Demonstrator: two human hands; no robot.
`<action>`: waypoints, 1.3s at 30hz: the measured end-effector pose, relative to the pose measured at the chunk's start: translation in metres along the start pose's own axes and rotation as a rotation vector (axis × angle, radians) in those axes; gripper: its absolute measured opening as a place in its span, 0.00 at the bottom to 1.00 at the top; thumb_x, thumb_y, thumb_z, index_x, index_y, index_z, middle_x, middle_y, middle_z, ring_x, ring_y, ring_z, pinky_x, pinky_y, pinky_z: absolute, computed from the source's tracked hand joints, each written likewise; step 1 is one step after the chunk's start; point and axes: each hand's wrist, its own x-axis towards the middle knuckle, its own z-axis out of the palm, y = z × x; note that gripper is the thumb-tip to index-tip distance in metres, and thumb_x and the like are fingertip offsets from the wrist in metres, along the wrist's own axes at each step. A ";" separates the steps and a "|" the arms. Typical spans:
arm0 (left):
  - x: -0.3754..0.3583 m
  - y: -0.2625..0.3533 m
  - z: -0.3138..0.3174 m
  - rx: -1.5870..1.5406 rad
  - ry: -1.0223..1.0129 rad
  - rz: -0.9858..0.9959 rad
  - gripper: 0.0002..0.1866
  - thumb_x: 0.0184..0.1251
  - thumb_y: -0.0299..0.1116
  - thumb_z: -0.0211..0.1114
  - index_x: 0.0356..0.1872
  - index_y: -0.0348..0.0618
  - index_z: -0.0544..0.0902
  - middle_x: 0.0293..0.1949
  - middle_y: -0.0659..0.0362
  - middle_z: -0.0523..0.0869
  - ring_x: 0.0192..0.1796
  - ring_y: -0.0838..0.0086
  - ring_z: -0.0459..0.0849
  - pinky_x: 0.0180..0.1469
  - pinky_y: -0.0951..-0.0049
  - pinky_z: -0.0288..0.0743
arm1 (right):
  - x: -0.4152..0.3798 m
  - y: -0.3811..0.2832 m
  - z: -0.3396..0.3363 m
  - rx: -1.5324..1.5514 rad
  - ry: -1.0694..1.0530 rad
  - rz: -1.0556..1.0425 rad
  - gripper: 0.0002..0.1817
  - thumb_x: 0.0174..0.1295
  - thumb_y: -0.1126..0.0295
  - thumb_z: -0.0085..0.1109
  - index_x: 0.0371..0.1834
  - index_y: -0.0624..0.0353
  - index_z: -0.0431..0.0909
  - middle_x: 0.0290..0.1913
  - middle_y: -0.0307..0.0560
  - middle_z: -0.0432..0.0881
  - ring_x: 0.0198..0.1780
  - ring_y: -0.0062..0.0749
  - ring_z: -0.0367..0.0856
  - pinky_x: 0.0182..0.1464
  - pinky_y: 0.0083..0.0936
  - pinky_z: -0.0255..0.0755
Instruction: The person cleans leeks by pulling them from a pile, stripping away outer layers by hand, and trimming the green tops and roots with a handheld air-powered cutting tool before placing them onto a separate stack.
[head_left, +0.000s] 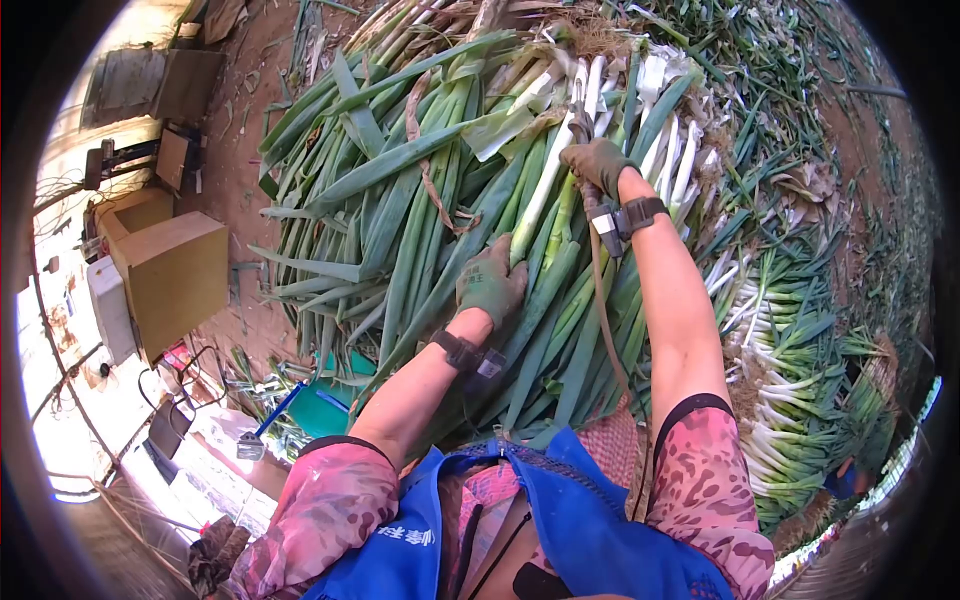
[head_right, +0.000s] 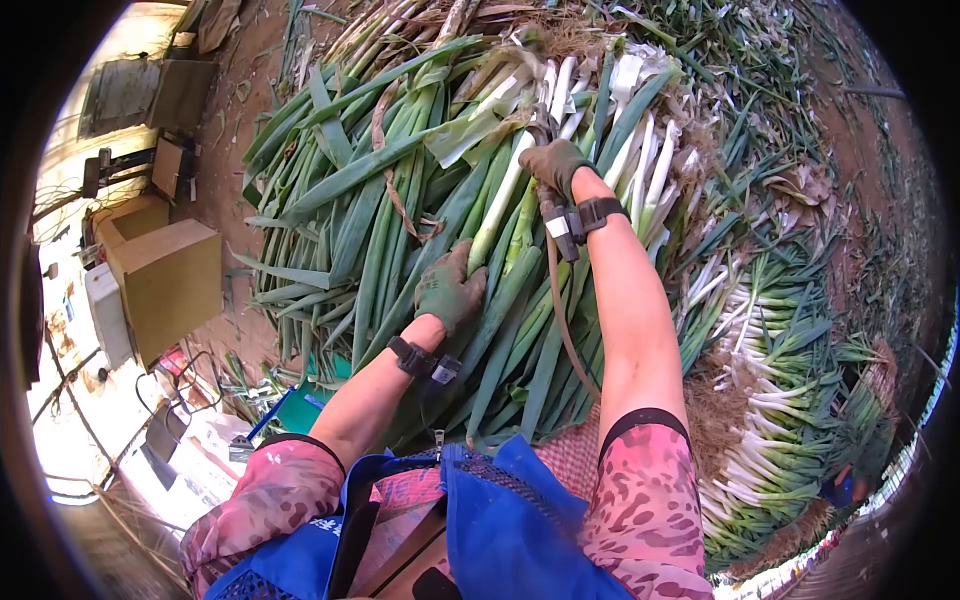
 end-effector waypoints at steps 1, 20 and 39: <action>-0.001 -0.001 -0.005 -0.100 -0.048 0.007 0.29 0.66 0.46 0.64 0.66 0.47 0.75 0.52 0.48 0.85 0.53 0.52 0.84 0.57 0.56 0.76 | 0.004 -0.002 -0.004 -0.007 0.009 -0.005 0.17 0.56 0.62 0.65 0.26 0.69 0.79 0.22 0.47 0.79 0.21 0.35 0.82 0.24 0.35 0.78; 0.192 -0.020 -0.124 0.596 0.376 0.015 0.33 0.60 0.54 0.69 0.62 0.46 0.78 0.64 0.48 0.79 0.63 0.53 0.80 0.64 0.56 0.74 | -0.105 0.042 0.036 -0.356 0.079 0.010 0.27 0.52 0.58 0.63 0.44 0.76 0.79 0.39 0.71 0.85 0.44 0.58 0.86 0.47 0.41 0.78; 0.102 -0.058 -0.075 -0.893 -0.483 -0.040 0.31 0.67 0.50 0.68 0.61 0.35 0.78 0.51 0.57 0.86 0.48 0.74 0.84 0.51 0.71 0.79 | -0.213 0.093 0.109 0.233 -0.100 -0.078 0.21 0.56 0.61 0.68 0.44 0.65 0.74 0.30 0.46 0.80 0.33 0.33 0.81 0.39 0.36 0.76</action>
